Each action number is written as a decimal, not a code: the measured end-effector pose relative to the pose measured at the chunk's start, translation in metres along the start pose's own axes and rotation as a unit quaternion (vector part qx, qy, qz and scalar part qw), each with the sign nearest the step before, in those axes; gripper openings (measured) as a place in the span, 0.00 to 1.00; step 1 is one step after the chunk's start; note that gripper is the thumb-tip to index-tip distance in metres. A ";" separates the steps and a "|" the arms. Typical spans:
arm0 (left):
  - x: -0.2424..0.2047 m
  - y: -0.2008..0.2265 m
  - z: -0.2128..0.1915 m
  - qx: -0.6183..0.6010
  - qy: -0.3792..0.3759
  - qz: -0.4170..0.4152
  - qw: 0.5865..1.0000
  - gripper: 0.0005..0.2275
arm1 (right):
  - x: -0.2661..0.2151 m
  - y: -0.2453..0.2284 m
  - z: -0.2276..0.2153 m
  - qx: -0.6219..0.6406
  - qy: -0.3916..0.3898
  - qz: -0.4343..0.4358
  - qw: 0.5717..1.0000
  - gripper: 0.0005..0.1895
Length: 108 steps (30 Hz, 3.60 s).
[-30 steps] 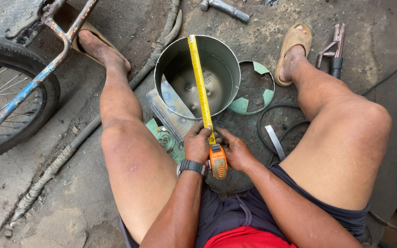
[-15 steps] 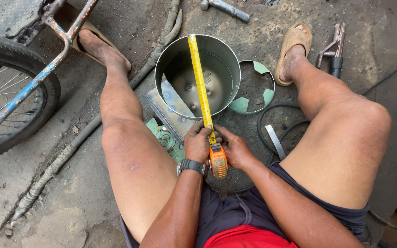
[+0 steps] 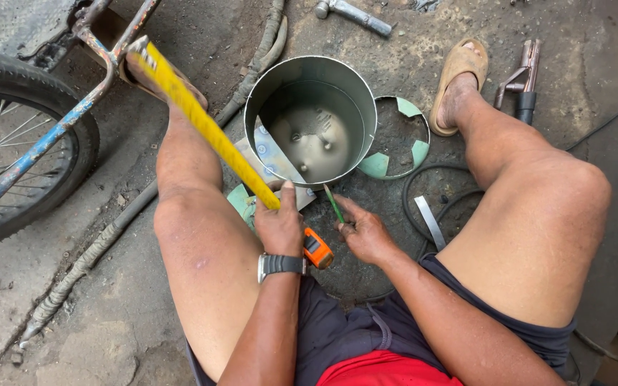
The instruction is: The person measures the height and circumference of a green metal cylinder using a tape measure and marks the measurements with a pencil. They then use a metal ruler to draw a straight line on the cylinder's surface.
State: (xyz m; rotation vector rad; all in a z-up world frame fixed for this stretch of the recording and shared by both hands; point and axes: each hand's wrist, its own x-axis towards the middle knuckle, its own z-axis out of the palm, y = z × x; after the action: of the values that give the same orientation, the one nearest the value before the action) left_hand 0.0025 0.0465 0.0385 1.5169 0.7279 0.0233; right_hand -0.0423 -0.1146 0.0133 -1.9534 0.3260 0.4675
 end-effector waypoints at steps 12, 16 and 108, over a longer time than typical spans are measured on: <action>0.015 -0.015 0.013 0.332 -0.110 0.175 0.921 0.07 | -0.001 -0.018 -0.002 -0.001 -0.003 -0.017 1.000 0.33; 0.026 -0.023 0.016 0.344 -0.129 0.194 0.909 0.09 | 0.004 0.000 0.002 0.003 0.000 -0.005 1.000 0.34; 0.176 0.138 0.129 0.254 -0.163 0.223 0.927 0.12 | 0.209 -0.133 -0.080 -0.059 0.239 -0.435 0.866 0.06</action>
State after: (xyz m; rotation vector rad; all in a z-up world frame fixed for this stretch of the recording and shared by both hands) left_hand 0.2569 0.0236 0.0752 2.0965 0.1040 -0.0820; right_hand 0.2135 -0.1364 0.0534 -2.0785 -0.3029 -0.6078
